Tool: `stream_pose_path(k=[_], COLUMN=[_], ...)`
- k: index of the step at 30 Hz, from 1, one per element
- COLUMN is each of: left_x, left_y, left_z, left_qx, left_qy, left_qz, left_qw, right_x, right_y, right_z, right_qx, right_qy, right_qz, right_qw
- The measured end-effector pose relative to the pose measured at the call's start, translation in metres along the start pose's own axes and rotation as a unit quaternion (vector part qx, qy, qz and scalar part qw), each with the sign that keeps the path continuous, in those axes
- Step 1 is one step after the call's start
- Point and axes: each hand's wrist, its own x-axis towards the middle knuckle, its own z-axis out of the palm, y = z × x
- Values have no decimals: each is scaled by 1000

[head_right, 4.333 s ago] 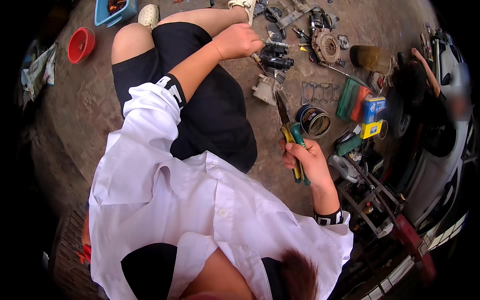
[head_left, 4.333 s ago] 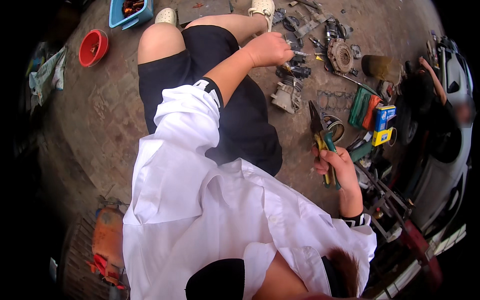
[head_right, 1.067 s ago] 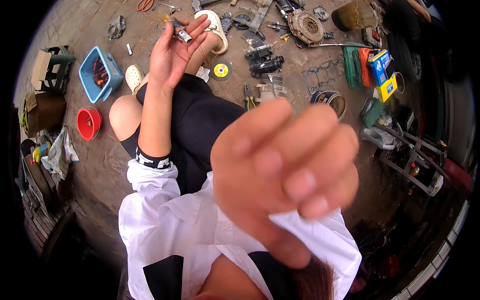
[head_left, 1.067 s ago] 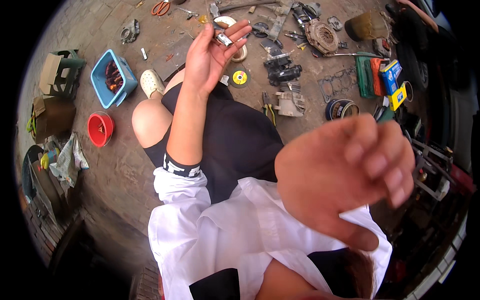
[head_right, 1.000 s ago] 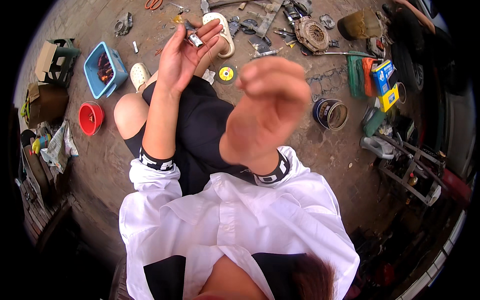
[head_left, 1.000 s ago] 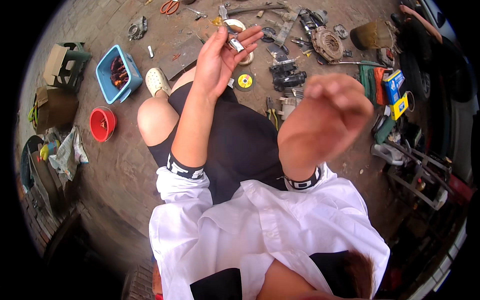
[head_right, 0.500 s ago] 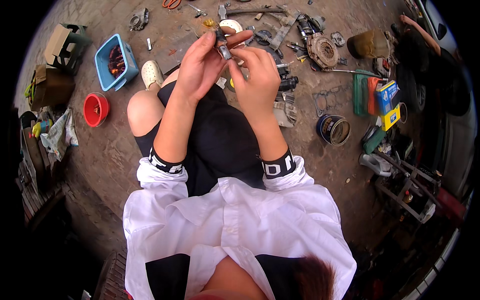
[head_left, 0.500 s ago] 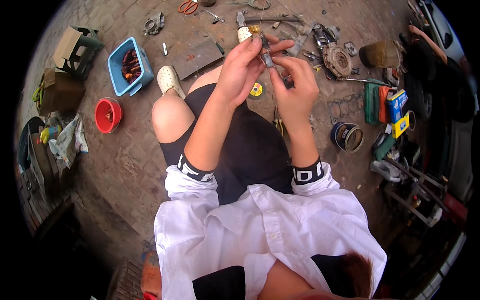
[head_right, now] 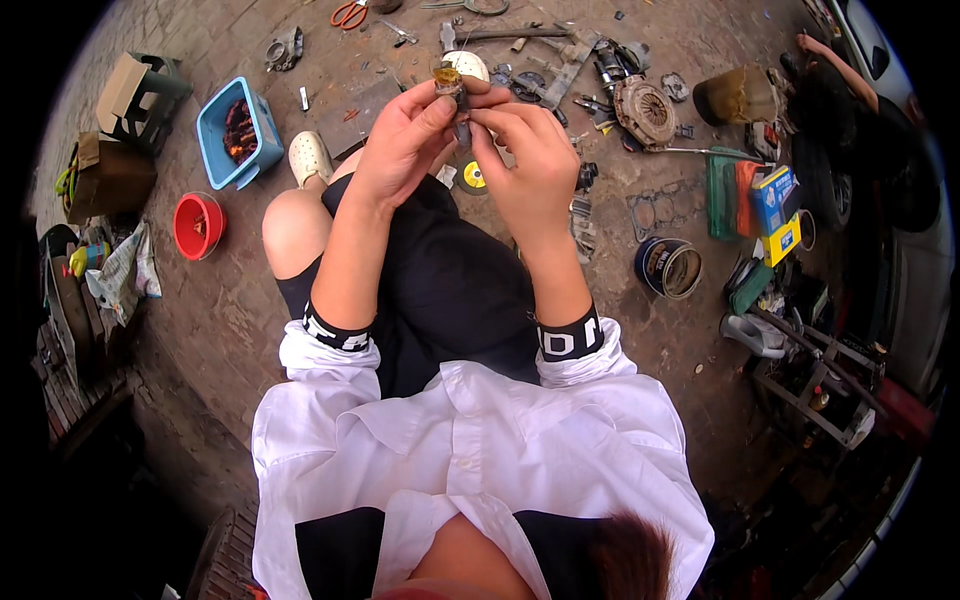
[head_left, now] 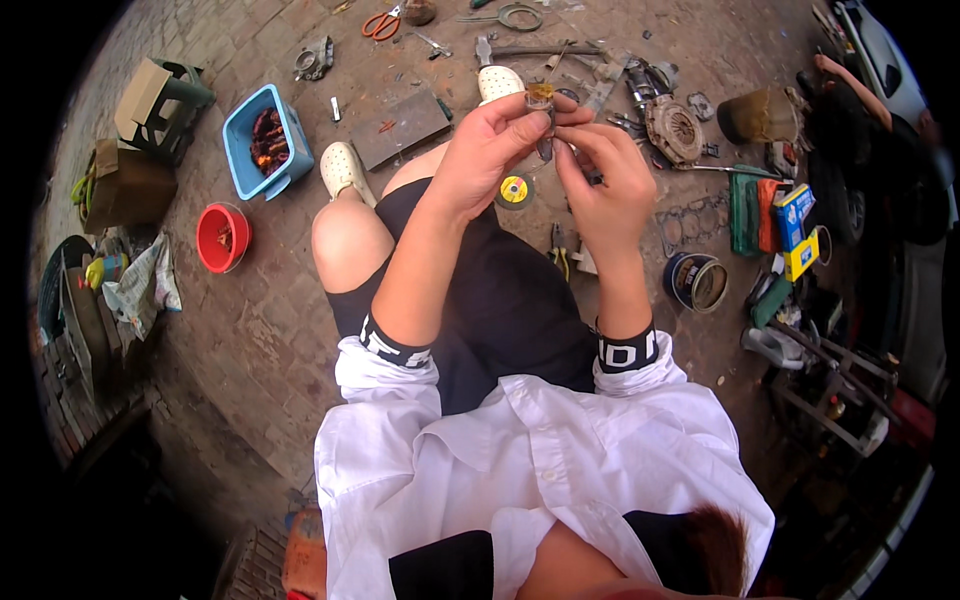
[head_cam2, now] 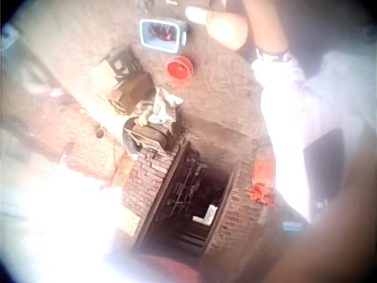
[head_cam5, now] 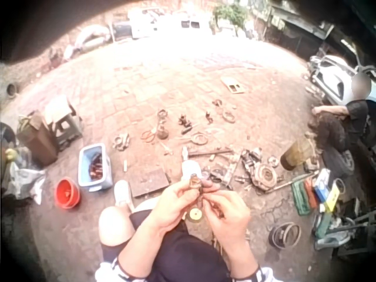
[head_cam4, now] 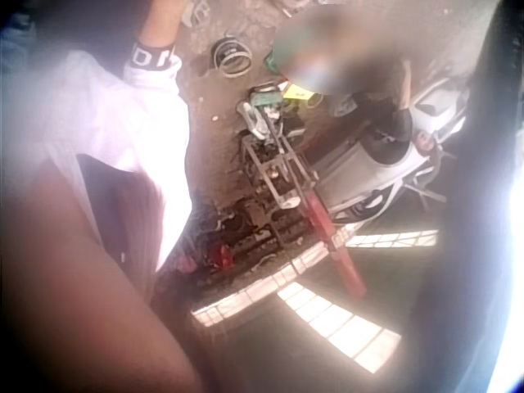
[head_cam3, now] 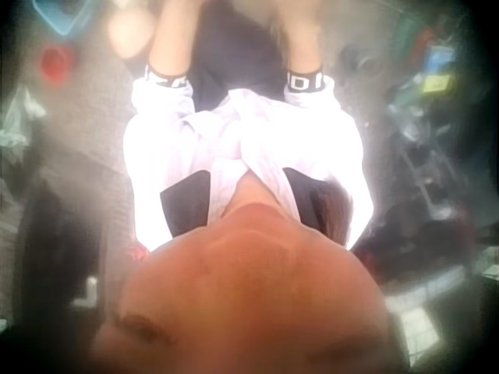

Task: The person sits on the floor and uses pliers to strip insulation from a small wire. They then twist the exposed strands and appear to connect or prepare the wire for further assembly.

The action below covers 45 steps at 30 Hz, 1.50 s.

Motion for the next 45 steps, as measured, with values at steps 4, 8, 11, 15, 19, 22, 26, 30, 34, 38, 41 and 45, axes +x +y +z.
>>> stream_pose_path(k=[4,8,11,15,19,22,26,30,34,38,41,45], left_x=[-1,-1,1,1,-1,0,-1,1,2,1,-1,-2], left_y=[1,3,2,3,4,6,11,6,11,20,26,30], left_z=[-2,1,0,-1,-2,-8,-5,-8,-9,-8,-13,-18], left_qx=[-14,-21,-24,-30,-18,17,26,-40,-106,-109,-54,28], left_qy=[-1,13,25,29,30,44,66,87,87,98,143,192], left_qz=[-11,-3,5,0,-17,-41,-43,5,25,33,26,20], left_qw=[1000,1000,999,999,999,998,997,995,990,989,988,981], right_x=[-1,-6,-15,-20,-15,-13,-7,-13,-28,-31,-25,-17], right_y=[-6,-10,-10,-9,-9,2,0,-10,-8,4,7,8], right_z=[-1,2,7,13,14,9,3,11,28,28,16,0], right_qx=[64,135,172,194,192,141,152,183,194,215,234,256], right_qy=[-27,-14,11,5,-27,-32,-30,-66,-98,-151,-177,-205], right_qz=[59,134,170,197,199,169,224,238,265,269,262,274], right_qw=[996,982,970,961,961,975,962,952,940,926,919,904])
